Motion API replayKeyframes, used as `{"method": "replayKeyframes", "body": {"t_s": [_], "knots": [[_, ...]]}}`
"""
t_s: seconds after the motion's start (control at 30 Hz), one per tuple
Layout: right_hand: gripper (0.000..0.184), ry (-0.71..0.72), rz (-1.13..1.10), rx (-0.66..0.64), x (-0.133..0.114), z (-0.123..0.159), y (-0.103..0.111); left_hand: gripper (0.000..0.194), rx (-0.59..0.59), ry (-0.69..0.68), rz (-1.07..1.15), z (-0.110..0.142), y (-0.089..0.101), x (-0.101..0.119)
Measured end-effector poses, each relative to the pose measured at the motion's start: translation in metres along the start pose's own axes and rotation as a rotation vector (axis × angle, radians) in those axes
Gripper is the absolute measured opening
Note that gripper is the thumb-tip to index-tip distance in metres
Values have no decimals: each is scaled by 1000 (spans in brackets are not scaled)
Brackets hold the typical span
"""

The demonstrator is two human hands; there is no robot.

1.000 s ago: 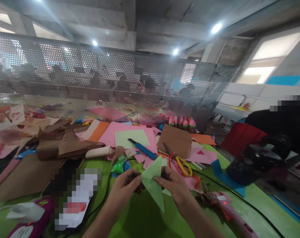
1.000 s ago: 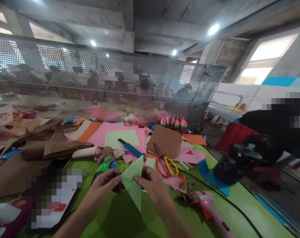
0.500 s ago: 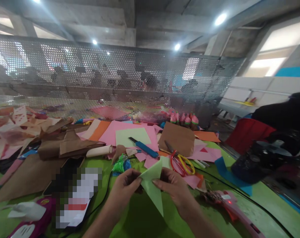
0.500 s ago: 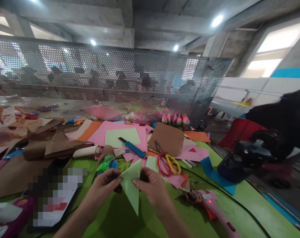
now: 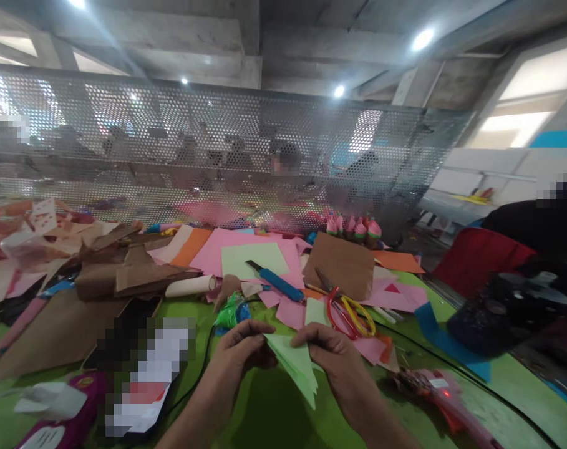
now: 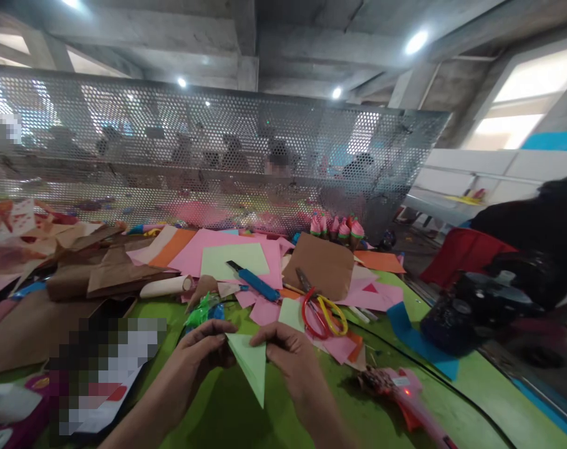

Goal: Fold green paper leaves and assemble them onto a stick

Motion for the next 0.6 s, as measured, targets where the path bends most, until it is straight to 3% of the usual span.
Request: {"method": "replayKeyframes", "body": {"t_s": [0.13, 0.3, 0.43, 0.6], "knots": [[11, 92, 114, 48, -7, -1, 7, 30, -4, 36, 19, 3, -6, 2], [18, 184, 259, 75, -14, 0, 6, 31, -9, 13, -135, 8, -8, 13], [23, 250, 313, 89, -18, 3, 3, 41, -68, 28, -234, 4, -5, 5], [17, 150, 211, 57, -17, 6, -1, 40, -50, -59, -301, -1, 1, 9]]}}
Point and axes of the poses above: each hand's wrist, its own z-axis away from the middle knuckle, its own y-axis out of the back of the hand, x = y × z, the point moved 8 cm from there along -z, towards the middle knuckle, and after that the axes turned 14 degrees about -y, right-handed, at the moved point
